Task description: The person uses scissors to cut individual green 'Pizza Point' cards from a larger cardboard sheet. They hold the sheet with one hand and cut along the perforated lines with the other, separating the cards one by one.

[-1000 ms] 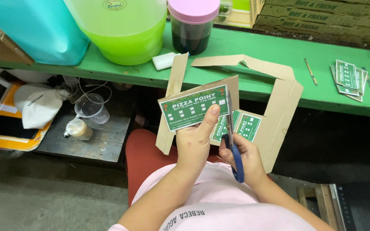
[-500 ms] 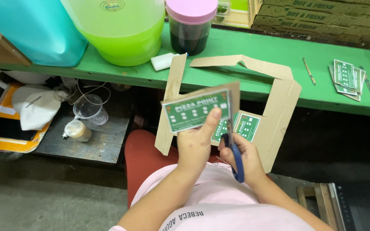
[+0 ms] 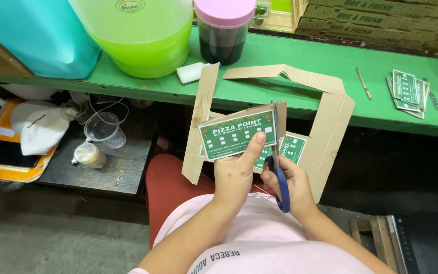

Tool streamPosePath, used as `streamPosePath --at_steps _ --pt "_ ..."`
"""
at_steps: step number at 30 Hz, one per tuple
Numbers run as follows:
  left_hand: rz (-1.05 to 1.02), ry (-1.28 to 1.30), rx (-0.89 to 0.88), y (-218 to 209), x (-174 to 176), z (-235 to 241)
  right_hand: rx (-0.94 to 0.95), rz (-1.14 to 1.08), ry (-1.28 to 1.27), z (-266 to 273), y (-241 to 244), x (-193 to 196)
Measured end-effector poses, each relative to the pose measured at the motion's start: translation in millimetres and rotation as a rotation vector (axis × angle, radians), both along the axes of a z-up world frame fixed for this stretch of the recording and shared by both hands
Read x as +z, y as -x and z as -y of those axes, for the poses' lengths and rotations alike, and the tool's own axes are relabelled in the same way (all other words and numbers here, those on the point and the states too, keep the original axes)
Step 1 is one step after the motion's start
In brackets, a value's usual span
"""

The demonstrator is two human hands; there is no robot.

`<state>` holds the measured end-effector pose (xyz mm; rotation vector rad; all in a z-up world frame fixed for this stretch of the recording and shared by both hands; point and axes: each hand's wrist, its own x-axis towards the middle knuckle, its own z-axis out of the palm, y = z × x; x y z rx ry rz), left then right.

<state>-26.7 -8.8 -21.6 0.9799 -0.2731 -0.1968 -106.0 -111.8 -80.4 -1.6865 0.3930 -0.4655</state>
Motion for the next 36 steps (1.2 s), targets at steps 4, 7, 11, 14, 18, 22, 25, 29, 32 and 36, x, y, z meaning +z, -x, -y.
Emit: streamPosePath --at_steps 4,7,11,14,18,22,25,29,32,36 --pt "-0.003 0.008 -0.012 0.9 -1.1 2.8 -0.025 0.01 0.002 -2.3 -0.3 0.1" --pt "-0.007 0.012 -0.013 0.9 -0.5 3.2 -0.037 0.005 0.019 -2.4 0.2 1.0" --pt "-0.013 0.005 -0.023 2.1 -0.6 3.6 -0.057 0.009 0.027 -6.6 -1.0 2.6" --pt "-0.004 -0.002 -0.03 3.3 4.5 3.1 -0.084 -0.001 0.036 -5.6 -1.1 -0.6" --pt "-0.004 -0.007 -0.045 6.5 3.2 4.6 -0.094 0.009 0.029 -11.4 -0.4 12.5" --pt "-0.012 -0.102 -0.079 -0.6 11.5 -3.5 -0.063 -0.03 0.005 -1.5 2.7 12.8" --pt "-0.039 -0.248 -0.117 -10.5 13.4 -15.7 0.066 -0.168 -0.032 14.7 18.0 11.4" --pt "-0.064 -0.276 -0.109 -26.7 -7.1 -28.2 0.361 -0.59 0.139 42.1 40.1 16.7" --pt "-0.062 -0.29 -0.194 -36.3 -28.3 -30.0 0.403 -0.833 0.327 63.0 67.6 5.3" --pt "-0.202 -0.1 -0.343 -31.6 -7.9 -27.6 0.3 -0.744 0.235 67.8 72.2 7.4"
